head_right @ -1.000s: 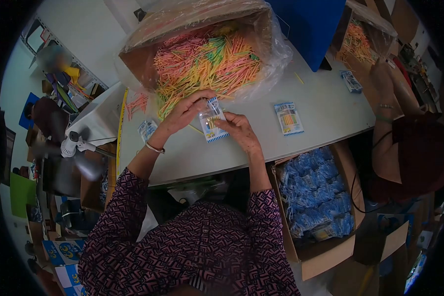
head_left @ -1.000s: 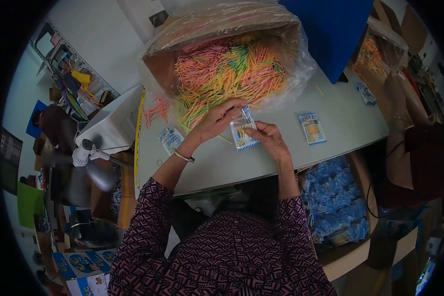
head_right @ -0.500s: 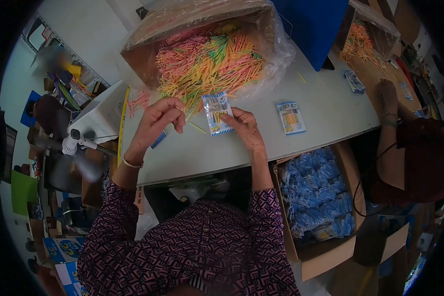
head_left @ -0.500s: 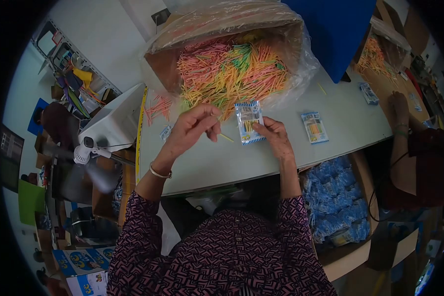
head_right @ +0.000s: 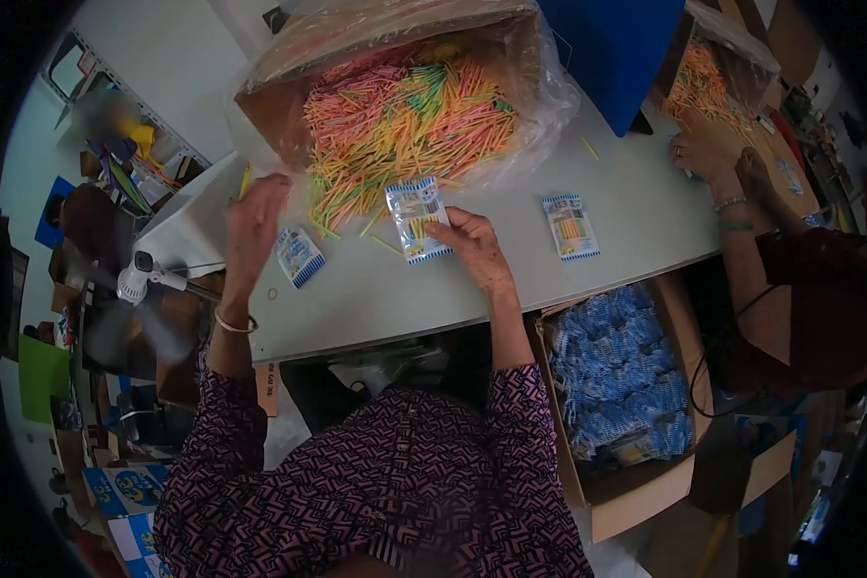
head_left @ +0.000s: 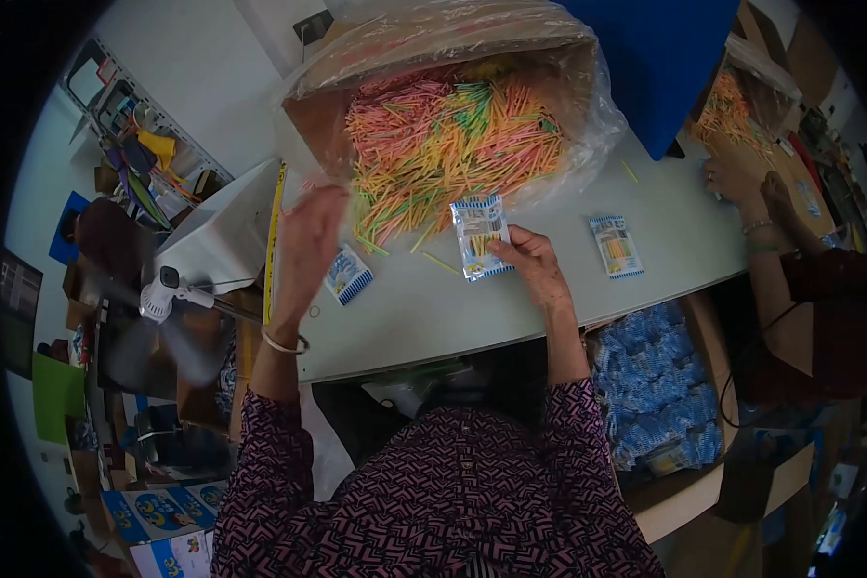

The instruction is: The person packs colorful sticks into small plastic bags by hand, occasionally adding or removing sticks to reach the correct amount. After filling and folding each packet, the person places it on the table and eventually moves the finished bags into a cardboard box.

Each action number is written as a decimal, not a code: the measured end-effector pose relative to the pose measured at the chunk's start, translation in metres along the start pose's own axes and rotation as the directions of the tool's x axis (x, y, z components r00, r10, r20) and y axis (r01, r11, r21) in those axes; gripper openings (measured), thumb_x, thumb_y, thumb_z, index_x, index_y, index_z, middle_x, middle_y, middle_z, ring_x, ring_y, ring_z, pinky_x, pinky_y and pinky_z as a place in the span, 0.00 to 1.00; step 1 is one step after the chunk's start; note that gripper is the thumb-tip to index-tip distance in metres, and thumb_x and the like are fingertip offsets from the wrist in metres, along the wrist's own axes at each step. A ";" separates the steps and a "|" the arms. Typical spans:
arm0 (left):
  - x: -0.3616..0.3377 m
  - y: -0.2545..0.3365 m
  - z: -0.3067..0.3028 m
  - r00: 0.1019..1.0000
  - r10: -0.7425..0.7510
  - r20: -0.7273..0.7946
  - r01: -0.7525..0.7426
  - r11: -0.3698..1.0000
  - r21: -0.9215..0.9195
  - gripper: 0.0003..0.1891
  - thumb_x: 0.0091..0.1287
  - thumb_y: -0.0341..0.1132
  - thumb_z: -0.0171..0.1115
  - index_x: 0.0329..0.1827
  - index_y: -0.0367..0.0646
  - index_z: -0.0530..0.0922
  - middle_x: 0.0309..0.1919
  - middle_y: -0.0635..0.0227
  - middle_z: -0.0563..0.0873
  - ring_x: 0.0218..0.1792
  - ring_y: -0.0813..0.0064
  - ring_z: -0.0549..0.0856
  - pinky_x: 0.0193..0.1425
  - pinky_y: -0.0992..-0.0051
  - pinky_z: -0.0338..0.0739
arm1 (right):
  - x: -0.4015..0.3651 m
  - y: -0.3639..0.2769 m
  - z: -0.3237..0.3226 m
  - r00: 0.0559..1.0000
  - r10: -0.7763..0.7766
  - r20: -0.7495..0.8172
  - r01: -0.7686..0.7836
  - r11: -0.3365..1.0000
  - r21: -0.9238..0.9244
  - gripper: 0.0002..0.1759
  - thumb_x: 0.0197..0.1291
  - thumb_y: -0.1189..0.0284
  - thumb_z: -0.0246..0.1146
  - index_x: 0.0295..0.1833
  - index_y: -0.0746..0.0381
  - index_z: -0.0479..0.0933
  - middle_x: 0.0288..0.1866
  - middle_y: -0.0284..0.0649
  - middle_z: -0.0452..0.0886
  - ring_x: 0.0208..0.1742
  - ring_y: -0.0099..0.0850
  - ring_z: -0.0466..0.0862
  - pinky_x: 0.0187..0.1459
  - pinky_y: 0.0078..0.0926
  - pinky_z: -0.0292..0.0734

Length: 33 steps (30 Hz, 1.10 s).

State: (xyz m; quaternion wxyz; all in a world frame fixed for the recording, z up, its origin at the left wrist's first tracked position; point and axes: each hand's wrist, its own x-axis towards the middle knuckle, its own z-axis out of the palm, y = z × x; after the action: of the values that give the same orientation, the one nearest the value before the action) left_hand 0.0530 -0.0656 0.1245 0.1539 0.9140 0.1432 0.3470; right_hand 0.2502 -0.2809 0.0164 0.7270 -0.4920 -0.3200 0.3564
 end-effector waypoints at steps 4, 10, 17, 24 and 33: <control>0.007 0.061 0.057 0.984 0.057 0.167 0.013 0.920 -0.392 0.16 0.59 0.35 0.66 0.46 0.34 0.77 0.35 0.57 0.83 0.37 0.65 0.83 0.43 0.71 0.77 | -0.001 -0.011 0.013 0.996 0.020 0.086 -0.011 0.994 -0.110 0.12 0.59 0.71 0.63 0.47 0.65 0.79 0.38 0.28 0.81 0.38 0.15 0.74 0.44 0.14 0.69; 0.012 0.066 0.083 0.879 -0.023 0.476 0.332 0.747 -0.576 0.15 0.57 0.32 0.66 0.45 0.34 0.76 0.31 0.66 0.81 0.30 0.82 0.78 0.35 0.79 0.75 | -0.011 -0.023 0.009 0.991 0.024 0.132 -0.009 0.994 -0.111 0.13 0.59 0.72 0.63 0.48 0.65 0.79 0.39 0.29 0.81 0.39 0.15 0.74 0.44 0.14 0.70; 0.024 0.072 0.087 0.856 0.054 0.515 0.264 0.810 -0.524 0.15 0.56 0.32 0.67 0.43 0.34 0.76 0.30 0.67 0.80 0.31 0.81 0.78 0.37 0.78 0.75 | -0.017 -0.030 0.014 0.987 0.141 0.081 -0.127 0.978 -0.163 0.12 0.58 0.70 0.64 0.44 0.66 0.81 0.34 0.30 0.82 0.34 0.15 0.76 0.39 0.14 0.71; 0.028 0.074 0.089 0.825 0.110 0.554 0.231 0.830 -0.508 0.14 0.56 0.29 0.63 0.44 0.36 0.74 0.32 0.69 0.79 0.34 0.81 0.76 0.39 0.79 0.73 | -0.017 -0.028 0.012 0.984 0.138 0.115 -0.104 0.960 -0.260 0.12 0.58 0.71 0.64 0.45 0.66 0.81 0.35 0.31 0.83 0.34 0.15 0.76 0.38 0.14 0.71; 0.032 0.058 0.091 0.765 0.185 0.617 0.254 0.793 -0.553 0.21 0.55 0.30 0.66 0.51 0.36 0.71 0.41 0.62 0.79 0.44 0.73 0.78 0.50 0.75 0.73 | -0.018 -0.020 0.010 0.976 0.200 0.082 -0.190 0.975 -0.115 0.13 0.59 0.69 0.63 0.45 0.66 0.80 0.35 0.32 0.82 0.34 0.16 0.77 0.38 0.15 0.74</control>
State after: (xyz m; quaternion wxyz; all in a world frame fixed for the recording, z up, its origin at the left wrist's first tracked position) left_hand 0.1466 -0.1235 0.1012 0.4849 0.8736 -0.0195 0.0366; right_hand 0.2364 -0.2968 0.0365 0.6453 -0.5420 -0.3224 0.4311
